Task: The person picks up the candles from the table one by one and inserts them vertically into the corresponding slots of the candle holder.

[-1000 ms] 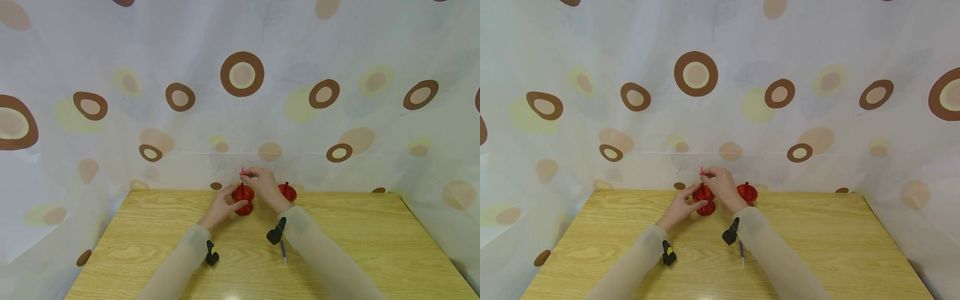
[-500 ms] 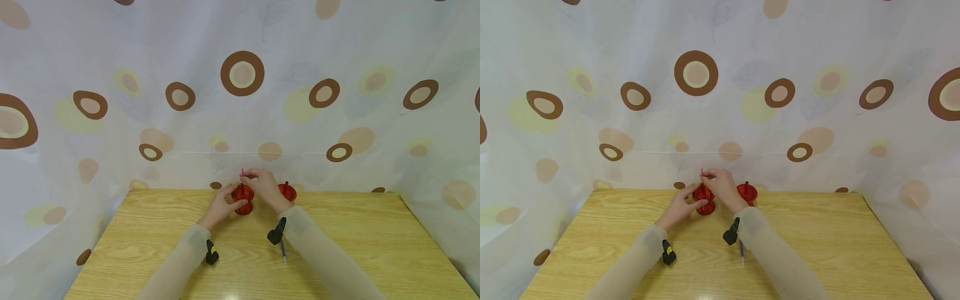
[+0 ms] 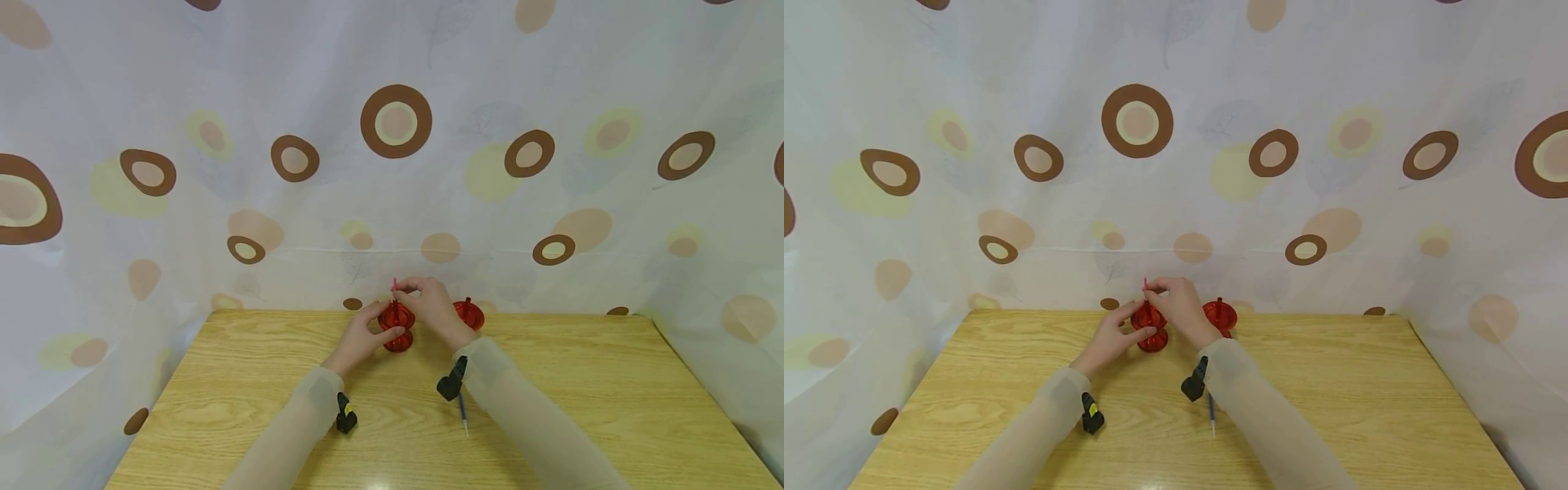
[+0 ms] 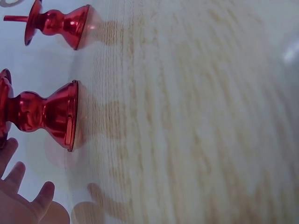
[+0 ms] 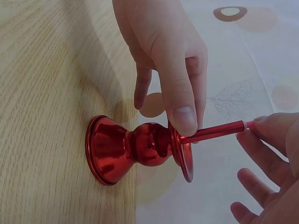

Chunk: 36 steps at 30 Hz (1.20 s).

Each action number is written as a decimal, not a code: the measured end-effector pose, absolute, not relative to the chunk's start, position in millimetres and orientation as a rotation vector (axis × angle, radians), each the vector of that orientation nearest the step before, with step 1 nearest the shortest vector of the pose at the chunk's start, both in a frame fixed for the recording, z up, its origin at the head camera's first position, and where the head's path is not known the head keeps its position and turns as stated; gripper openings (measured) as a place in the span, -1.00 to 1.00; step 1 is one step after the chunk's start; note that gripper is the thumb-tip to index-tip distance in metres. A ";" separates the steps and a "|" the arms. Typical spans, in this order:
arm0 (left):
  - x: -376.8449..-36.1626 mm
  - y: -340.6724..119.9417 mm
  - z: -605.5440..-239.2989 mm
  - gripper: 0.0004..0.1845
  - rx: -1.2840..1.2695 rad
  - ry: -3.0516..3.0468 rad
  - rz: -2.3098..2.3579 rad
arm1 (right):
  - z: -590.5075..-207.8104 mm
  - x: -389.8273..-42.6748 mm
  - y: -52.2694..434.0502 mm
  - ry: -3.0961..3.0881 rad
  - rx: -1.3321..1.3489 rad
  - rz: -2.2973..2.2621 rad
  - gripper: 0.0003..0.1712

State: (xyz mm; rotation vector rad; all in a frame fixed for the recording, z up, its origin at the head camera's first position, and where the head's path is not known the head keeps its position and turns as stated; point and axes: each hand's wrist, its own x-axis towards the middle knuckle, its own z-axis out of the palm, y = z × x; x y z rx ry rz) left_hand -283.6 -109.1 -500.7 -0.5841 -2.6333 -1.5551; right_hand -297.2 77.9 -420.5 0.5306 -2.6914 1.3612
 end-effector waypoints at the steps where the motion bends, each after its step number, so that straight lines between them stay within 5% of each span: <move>1: -283.5 -109.2 -500.9 -0.23 -0.582 -2.633 -1.557 | -420.6 -297.3 77.9 -2.690 0.531 1.357 -0.72; 36: -284.2 -108.9 -500.1 -0.24 -0.593 -2.630 -1.569 | -422.0 -294.3 78.6 -2.718 0.532 1.341 -0.74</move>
